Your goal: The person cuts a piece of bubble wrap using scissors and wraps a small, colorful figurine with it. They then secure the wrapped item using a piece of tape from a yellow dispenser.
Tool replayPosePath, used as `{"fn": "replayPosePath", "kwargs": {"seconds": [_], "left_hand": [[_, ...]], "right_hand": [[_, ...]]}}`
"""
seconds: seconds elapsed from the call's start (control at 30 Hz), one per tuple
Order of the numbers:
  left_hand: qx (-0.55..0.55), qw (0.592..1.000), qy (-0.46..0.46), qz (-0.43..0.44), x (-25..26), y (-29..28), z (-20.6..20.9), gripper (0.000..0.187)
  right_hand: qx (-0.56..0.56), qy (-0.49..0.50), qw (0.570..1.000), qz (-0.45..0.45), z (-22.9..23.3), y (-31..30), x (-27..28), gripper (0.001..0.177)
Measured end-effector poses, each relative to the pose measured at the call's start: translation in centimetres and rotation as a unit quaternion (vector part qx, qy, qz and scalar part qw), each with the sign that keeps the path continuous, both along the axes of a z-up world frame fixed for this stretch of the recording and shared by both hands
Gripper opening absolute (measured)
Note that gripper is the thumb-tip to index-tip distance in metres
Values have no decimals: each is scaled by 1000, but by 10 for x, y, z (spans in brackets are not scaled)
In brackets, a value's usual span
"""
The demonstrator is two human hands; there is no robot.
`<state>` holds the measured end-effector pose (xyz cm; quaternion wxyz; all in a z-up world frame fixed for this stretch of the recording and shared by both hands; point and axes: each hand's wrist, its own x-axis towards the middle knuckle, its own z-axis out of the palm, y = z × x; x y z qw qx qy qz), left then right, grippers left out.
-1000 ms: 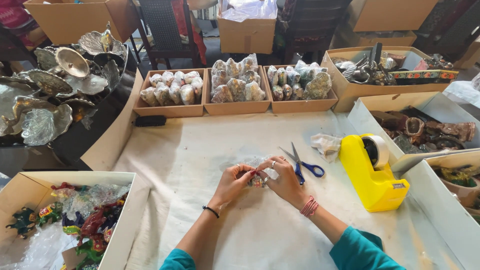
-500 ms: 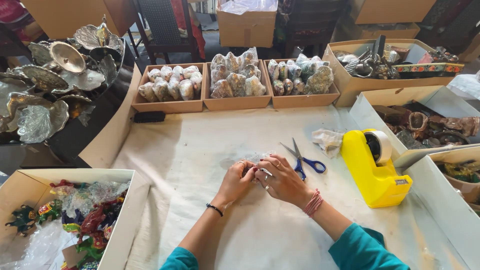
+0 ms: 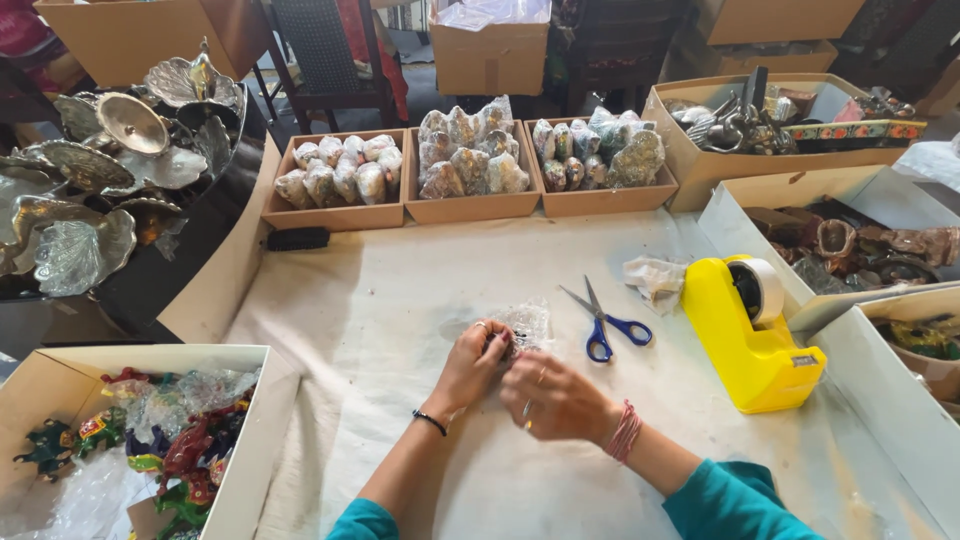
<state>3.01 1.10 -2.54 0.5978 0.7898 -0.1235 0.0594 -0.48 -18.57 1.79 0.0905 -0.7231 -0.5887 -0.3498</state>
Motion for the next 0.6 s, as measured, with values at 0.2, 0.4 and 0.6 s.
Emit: {"fn": "replayPosePath", "kwargs": {"seconds": [0.2,0.4,0.6], "left_hand": [[62,998,7,26,-8,-6,29,22],[9,998,32,49,-4,-10,22,20],[145,969,-77,187,-19,-29,38,16]], "right_hand": [[244,232,932,-136,-8,0,27,52],[298,509,769,-246,-27,10,53,55],[255,507,777,-273,-13,0,60,60]]}}
